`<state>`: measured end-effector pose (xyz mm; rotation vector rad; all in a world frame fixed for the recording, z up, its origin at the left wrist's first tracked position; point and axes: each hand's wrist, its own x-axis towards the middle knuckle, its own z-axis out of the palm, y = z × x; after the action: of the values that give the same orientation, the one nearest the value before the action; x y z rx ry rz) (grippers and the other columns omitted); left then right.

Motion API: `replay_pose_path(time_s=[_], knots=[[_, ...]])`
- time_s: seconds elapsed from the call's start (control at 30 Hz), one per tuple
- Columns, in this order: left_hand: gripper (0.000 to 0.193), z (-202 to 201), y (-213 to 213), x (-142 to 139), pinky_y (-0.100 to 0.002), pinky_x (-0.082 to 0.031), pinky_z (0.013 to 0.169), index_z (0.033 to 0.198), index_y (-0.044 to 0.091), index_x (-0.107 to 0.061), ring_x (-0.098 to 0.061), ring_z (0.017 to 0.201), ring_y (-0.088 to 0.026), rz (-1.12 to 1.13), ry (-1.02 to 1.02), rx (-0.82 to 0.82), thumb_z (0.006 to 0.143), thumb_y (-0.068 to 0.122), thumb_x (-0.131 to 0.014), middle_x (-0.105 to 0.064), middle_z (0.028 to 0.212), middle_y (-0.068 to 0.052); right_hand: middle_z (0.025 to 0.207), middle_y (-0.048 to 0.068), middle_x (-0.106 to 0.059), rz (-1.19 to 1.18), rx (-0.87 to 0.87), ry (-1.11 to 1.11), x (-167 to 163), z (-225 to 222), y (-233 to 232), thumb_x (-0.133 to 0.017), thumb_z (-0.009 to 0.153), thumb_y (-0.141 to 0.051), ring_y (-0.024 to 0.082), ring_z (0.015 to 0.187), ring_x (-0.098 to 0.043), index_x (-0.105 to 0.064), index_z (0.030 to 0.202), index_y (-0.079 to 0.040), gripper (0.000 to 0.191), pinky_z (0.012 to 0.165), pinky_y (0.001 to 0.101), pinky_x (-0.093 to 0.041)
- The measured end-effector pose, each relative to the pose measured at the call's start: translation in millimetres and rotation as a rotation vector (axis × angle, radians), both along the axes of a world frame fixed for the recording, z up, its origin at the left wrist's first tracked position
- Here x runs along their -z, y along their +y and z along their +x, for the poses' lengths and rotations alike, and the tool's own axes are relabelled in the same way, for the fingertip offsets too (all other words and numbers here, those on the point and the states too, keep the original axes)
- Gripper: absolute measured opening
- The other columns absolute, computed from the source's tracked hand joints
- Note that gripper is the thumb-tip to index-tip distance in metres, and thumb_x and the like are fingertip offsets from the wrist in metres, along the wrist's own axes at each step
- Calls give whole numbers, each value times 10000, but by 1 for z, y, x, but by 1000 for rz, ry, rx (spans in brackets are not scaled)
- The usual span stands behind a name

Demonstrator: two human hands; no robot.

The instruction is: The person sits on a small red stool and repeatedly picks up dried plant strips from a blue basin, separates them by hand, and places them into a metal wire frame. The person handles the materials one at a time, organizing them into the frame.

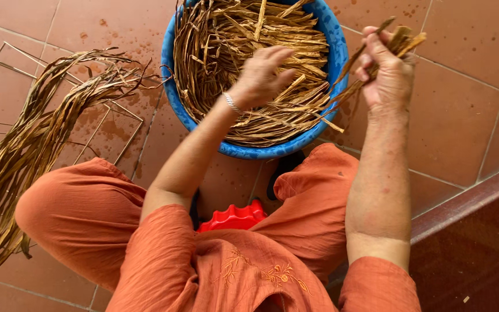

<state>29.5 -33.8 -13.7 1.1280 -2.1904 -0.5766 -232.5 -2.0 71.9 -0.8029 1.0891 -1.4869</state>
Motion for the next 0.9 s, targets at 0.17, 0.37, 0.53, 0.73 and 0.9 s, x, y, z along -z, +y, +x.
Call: replay_pose_path(time_s=[0.17,0.37,0.53,0.73,0.9], knots=[[352,-85,4,-8,-405,-542,1012,1327,47,-631,-664,1156,-298,78,569,117,1041,252,-644,-704,1204,-154,888,29,-704,-5,-58,34,1,22,-5,-757,1016,-116,84,680,-590,-767,1070,-32,100,511,232,-413],[158,-99,7,-23,-493,-534,721,1013,77,-627,-693,814,-366,38,458,8,1003,213,-547,-699,869,-161,822,10,-648,-74,50,196,17,28,-10,-666,1110,-219,81,671,-549,-727,1013,-31,221,554,225,-402],[153,-96,24,-11,-511,-499,688,993,52,-534,-664,792,-402,141,442,100,1044,184,-474,-651,837,-198,750,22,-645,-5,177,-60,22,22,-16,-554,1042,-196,152,710,-724,-639,976,-72,164,608,322,-620],[153,-67,54,12,-472,-499,657,939,51,-522,-632,717,-372,102,413,219,1047,153,-484,-601,784,-172,711,-1,-507,-48,274,-252,31,-31,-25,-496,1126,-227,105,530,-399,-647,1014,-58,254,460,288,-331],[146,-31,73,41,-444,-494,642,926,37,-510,-610,688,-340,18,335,282,1041,126,-507,-553,762,-153,657,-9,-400,-81,341,-402,47,-89,-26,-489,1124,-190,108,483,-280,-628,1002,-45,235,435,304,-223]])
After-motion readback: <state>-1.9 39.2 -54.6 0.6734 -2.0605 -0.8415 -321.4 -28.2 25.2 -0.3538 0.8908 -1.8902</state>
